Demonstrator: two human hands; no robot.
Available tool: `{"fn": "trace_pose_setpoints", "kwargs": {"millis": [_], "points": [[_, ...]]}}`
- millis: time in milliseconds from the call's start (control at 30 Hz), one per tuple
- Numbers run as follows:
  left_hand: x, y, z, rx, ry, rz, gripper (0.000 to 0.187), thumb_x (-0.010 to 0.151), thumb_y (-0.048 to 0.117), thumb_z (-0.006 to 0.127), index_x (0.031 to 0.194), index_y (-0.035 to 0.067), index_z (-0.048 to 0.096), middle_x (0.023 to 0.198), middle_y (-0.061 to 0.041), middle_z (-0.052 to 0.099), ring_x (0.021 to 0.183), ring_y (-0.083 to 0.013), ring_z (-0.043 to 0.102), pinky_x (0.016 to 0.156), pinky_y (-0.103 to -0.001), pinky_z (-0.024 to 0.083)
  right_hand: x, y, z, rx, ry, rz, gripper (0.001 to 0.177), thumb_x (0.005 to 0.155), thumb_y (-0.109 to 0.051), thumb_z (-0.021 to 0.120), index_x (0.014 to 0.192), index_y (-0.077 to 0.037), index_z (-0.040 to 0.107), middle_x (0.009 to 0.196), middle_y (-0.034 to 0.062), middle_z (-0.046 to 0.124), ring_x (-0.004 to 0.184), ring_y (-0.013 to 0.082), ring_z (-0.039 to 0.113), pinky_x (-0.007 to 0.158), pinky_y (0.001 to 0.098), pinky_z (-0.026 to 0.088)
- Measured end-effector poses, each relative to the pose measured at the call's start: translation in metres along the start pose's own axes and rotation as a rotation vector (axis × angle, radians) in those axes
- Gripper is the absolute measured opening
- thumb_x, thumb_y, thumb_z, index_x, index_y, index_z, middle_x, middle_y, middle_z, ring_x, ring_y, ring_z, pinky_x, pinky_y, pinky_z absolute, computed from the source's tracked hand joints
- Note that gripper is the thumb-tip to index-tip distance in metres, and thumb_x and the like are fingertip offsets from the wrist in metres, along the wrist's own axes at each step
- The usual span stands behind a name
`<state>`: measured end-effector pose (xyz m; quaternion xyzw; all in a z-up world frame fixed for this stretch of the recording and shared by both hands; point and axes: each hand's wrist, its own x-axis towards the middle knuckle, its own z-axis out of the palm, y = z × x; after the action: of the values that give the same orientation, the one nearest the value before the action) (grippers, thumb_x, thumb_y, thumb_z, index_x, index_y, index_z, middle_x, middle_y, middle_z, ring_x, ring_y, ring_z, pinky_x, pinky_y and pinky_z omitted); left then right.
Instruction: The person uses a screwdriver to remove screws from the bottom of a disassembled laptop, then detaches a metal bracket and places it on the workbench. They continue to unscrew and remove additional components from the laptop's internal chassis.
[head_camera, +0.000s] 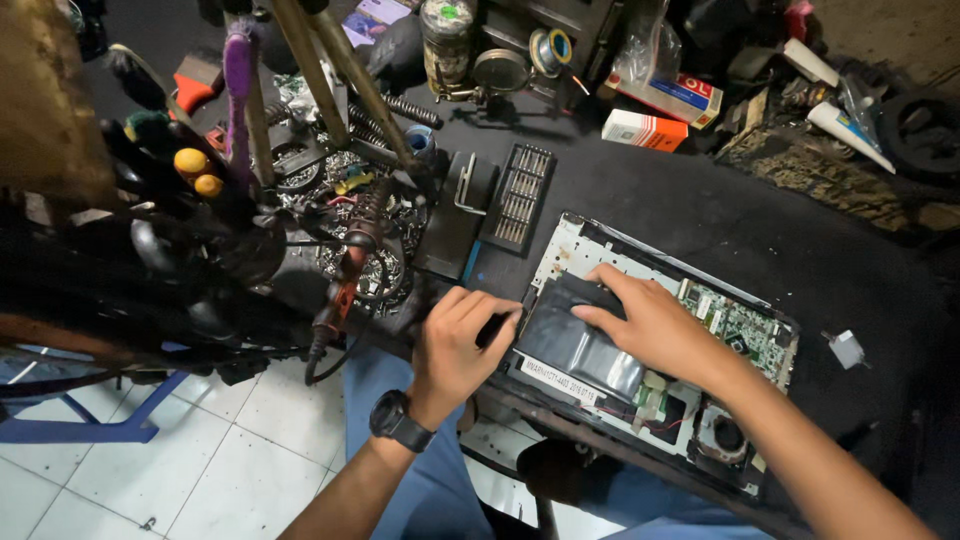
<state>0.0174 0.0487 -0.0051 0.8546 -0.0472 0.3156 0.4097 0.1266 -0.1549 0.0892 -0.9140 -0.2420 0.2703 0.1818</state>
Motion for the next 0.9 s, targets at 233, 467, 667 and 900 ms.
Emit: {"fn": "trace_pose_setpoints", "kwargs": {"millis": [233,467,667,900], "points": [[0.003,0.002,0.000,0.003,-0.008,-0.001,0.006,0.089,0.012,0.075,0.091,0.017,0.075,0.080,0.001,0.072,0.074,-0.0233,0.066,0.068,-0.033,0.055,0.005,0.017,0.024,-0.149,0.183,-0.194,0.044,0.091,-0.039,0.074,0.126,-0.015,0.063,0.107,0.0104,0.067,0.111,0.0348,0.065,0.094,0.0468,0.054],[0.001,0.001,0.001,0.014,-0.036,-0.015,0.006,0.089,0.013,0.075,0.091,0.018,0.075,0.079,0.002,0.072,0.076,-0.0235,0.068,0.070,-0.033,0.055,0.004,0.034,0.044,-0.265,0.245,-0.142,0.052,0.094,-0.047,0.069,0.137,-0.023,0.054,0.108,0.0011,0.053,0.109,0.0262,0.053,0.092,0.0427,0.046],[0.000,0.000,0.003,0.060,-0.025,0.009,0.004,0.090,0.017,0.074,0.089,0.021,0.074,0.078,0.005,0.070,0.075,-0.0202,0.066,0.069,-0.032,0.055,0.000,0.031,0.055,-0.336,0.335,-0.169,0.053,0.092,-0.044,0.070,0.136,-0.021,0.054,0.109,0.0042,0.053,0.107,0.0294,0.053,0.089,0.0464,0.045],[-0.001,0.001,0.005,0.073,-0.028,0.002,0.005,0.089,0.018,0.075,0.089,0.023,0.076,0.076,0.006,0.070,0.073,-0.0193,0.068,0.069,-0.031,0.056,-0.005,0.033,0.069,-0.356,0.453,-0.188,0.046,0.097,-0.044,0.066,0.134,-0.019,0.056,0.108,0.0018,0.050,0.101,0.0243,0.048,0.083,0.0408,0.040]]}}
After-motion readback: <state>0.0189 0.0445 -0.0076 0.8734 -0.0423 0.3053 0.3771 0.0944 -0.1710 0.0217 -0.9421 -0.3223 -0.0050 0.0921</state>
